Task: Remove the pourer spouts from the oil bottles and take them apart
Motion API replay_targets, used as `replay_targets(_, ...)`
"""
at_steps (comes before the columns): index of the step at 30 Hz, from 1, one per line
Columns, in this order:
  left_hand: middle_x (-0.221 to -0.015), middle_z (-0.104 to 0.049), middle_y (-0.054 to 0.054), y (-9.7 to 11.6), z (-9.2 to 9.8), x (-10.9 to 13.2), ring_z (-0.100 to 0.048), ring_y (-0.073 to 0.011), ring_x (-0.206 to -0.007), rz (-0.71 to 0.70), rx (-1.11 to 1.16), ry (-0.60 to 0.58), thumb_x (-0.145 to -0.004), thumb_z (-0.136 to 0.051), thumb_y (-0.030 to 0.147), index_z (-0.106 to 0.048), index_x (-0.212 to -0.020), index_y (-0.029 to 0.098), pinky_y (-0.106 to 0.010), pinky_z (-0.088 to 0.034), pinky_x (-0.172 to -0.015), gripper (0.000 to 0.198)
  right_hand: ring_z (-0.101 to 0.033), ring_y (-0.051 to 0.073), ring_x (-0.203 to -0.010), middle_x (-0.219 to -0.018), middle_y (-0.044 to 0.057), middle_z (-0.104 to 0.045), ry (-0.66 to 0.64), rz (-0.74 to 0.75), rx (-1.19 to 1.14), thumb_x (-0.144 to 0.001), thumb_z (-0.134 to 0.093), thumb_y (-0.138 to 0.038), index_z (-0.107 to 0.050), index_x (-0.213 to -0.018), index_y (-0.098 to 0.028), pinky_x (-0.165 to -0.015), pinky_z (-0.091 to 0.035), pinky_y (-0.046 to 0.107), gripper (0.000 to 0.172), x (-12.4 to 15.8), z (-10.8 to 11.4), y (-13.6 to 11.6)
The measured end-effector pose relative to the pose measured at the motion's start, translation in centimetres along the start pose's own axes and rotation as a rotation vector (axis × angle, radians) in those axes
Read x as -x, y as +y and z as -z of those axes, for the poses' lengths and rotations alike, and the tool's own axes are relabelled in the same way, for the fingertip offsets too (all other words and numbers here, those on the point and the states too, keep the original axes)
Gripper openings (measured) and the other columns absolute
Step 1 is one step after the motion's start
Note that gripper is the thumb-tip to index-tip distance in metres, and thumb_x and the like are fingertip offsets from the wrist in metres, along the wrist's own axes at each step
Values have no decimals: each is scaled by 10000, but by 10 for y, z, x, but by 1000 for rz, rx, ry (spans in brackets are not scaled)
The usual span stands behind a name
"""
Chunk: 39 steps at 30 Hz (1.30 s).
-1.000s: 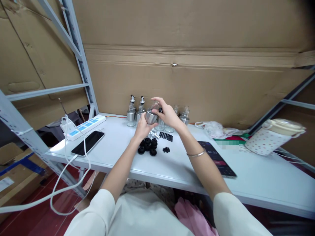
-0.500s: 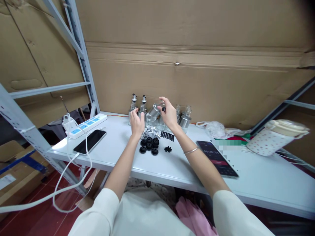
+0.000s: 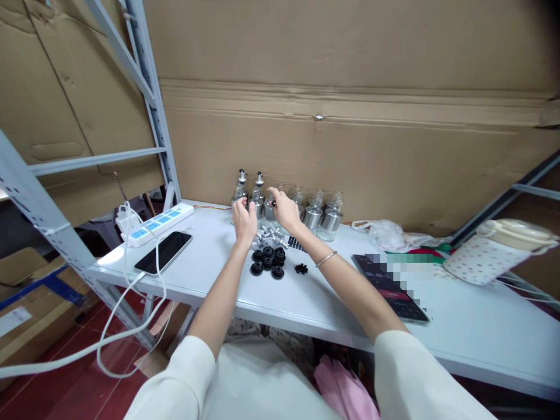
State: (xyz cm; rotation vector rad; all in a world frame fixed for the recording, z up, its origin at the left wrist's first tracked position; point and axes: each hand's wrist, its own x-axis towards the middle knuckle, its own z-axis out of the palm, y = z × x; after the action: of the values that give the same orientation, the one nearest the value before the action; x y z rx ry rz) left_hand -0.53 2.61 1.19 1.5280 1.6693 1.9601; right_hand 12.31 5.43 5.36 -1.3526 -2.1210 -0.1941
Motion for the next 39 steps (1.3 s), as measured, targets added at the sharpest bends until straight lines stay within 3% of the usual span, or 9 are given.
replay_targets(8, -1369, -447, -172, -22, -9, -8, -381, -213, -1323, 254, 66, -57, -919, -349, 255, -462, -1209, 135, -361, -266, -1113, 333, -608, 294, -972, -1164, 160, -577, -15, -70, -50, -866, -409, -154, -411, -1343, -206, -790, -461, 389, 480, -12, -13, 14)
replay_targets(15, -1432, -371, -128, -32, -16, -3, -331, -227, -1362, 230, 63, -122, -917, -352, 298, -517, -1155, 190, -398, -281, -1111, 309, -542, 234, -1016, -1119, 156, -556, 172, 7, -323, -866, -432, -229, -502, -1143, -135, -903, -414, 361, 301, 7, -7, 22)
replay_targets(18, -1352, -445, -155, -30, -17, 1, -426, -244, -1291, 215, 30, -158, -916, -351, 311, -530, -1128, 178, -401, -323, -1078, 308, -535, 212, -917, -1001, 99, -554, 267, 5, -370, -886, -427, -364, -538, -930, -185, -854, -415, 339, 215, 35, 5, 23)
replay_targets(23, -1264, -521, -136, -29, -17, 2, -509, -256, -1197, 207, -3, -226, -867, -442, 259, -510, -1144, 192, -417, -369, -1035, 294, -461, 139, -594, -648, -31, -495, 317, -165, -509, -875, -421, -490, -459, -727, -215, -651, -380, 270, 314, 74, 24, 27)
replay_targets(27, -1283, -464, -138, -27, -17, 5, -512, -257, -1175, 209, -43, -273, -767, -533, 160, -467, -1181, 196, -418, -369, -1026, 420, -433, 115, -543, -654, -40, -504, 327, -233, -615, -781, -564, -460, -468, -708, -209, -588, -362, 253, 278, 84, 28, 31)
replay_targets(30, -1279, -425, -145, -17, -18, 12, -439, -277, -1242, 125, -96, -290, -725, -550, 132, -485, -1146, 172, -425, -332, -1056, 428, -466, 126, -567, -641, -34, -525, 310, -233, -641, -723, -631, -416, -492, -700, -204, -598, -373, 258, 255, 84, 25, 32)
replay_targets(33, -1236, -454, -130, -1, -19, 23, -427, -272, -1233, -112, -119, -368, -679, -532, 76, -516, -1108, 169, -416, -319, -1071, 439, -500, 141, -581, -616, -20, -550, 253, -176, -659, -744, -620, -393, -517, -688, -197, -623, -395, 273, 229, 85, 20, 31)
replay_targets(36, -1179, -539, -75, 16, -17, 34, -457, -241, -1192, -381, -71, -585, -641, -473, 25, -554, -1037, 209, -395, -355, -1042, 444, -530, 154, -636, -677, 10, -580, 269, -74, -616, -789, -582, -367, -541, -701, -191, -646, -415, 283, 200, 85, 16, 30)
replay_targets(39, -1085, -603, -66, 27, -15, 43, -554, -222, -1040, -486, -40, -755, -654, -506, 72, -541, -1041, 191, -347, -445, -908, 407, -534, 158, -669, -702, 19, -575, 311, 27, -533, -836, -538, -349, -541, -705, -197, -653, -424, 283, 200, 86, 14, 28)
